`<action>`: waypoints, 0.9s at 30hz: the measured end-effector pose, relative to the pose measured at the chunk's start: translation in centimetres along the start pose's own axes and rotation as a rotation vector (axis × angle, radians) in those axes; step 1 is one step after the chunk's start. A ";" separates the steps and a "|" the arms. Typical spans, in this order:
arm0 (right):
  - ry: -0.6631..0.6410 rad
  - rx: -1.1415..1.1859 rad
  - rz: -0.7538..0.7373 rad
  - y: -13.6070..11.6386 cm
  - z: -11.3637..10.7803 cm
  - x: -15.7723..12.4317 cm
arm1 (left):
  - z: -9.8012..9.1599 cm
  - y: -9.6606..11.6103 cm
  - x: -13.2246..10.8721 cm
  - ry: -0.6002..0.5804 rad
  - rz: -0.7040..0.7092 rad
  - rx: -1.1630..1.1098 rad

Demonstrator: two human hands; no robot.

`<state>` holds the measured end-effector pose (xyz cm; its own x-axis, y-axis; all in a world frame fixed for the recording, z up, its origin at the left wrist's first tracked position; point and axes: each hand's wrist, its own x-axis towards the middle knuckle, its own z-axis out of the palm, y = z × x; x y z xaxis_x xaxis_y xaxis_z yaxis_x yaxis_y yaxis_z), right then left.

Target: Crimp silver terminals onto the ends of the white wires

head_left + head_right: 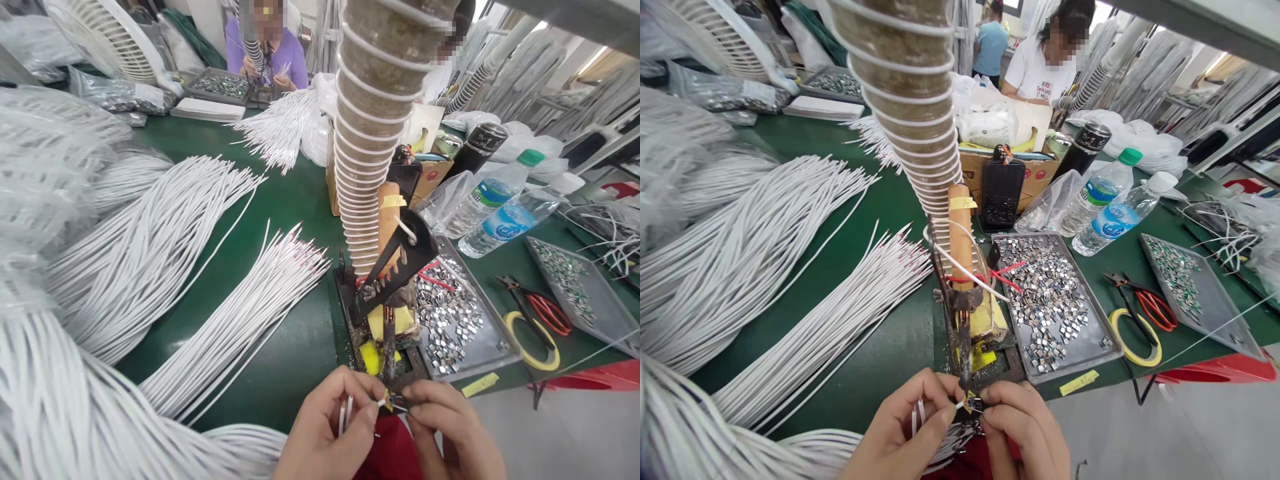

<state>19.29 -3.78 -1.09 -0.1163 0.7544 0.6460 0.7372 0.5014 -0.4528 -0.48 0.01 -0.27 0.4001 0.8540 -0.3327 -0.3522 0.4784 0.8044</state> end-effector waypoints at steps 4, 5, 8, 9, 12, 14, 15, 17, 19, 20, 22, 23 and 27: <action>-0.003 -0.043 -0.019 0.2 0.3 0.2 | 0.2 0.4 0.4 0.017 -0.023 -0.008; 0.002 -0.055 -0.010 0.2 0.3 0.2 | 0.3 0.6 0.4 0.021 -0.027 -0.017; 0.016 -0.076 -0.001 0.2 0.5 0.0 | 0.5 1.2 0.5 0.032 -0.022 -0.044; 0.022 -0.079 -0.005 0.1 0.5 0.0 | 0.6 1.3 0.4 0.035 -0.019 -0.049; 0.036 -0.090 -0.011 -0.3 0.7 0.2 | 0.7 1.6 0.3 0.042 -0.027 -0.064; 0.071 -0.109 0.048 -0.7 0.9 0.4 | 0.7 1.6 0.3 0.046 -0.041 -0.073; 0.088 -0.114 0.071 -0.9 1.0 0.6 | 0.7 1.6 0.3 0.049 -0.044 -0.074; 0.103 -0.115 0.078 -1.2 1.3 0.8 | 0.7 1.5 0.3 0.058 -0.028 -0.056; 0.097 -0.124 0.057 -1.6 1.5 0.8 | 0.7 1.4 0.3 0.059 0.000 -0.027; 0.100 -0.140 0.067 -1.7 1.6 0.7 | 0.7 1.4 0.3 0.061 0.014 -0.008; 0.126 -0.186 0.123 -2.0 1.8 0.5 | 0.7 1.2 0.2 0.071 0.038 0.033; 0.135 -0.199 0.145 -2.0 1.8 0.4 | 0.6 1.1 0.1 0.078 0.047 0.052; 0.089 -0.062 0.075 -1.4 1.6 0.6 | 0.5 0.5 0.0 0.048 0.064 0.077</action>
<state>17.13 -3.35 -1.07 -0.0019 0.7466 0.6652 0.7815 0.4161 -0.4648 -0.25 0.10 0.37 0.3374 0.8918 -0.3014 -0.3087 0.4073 0.8595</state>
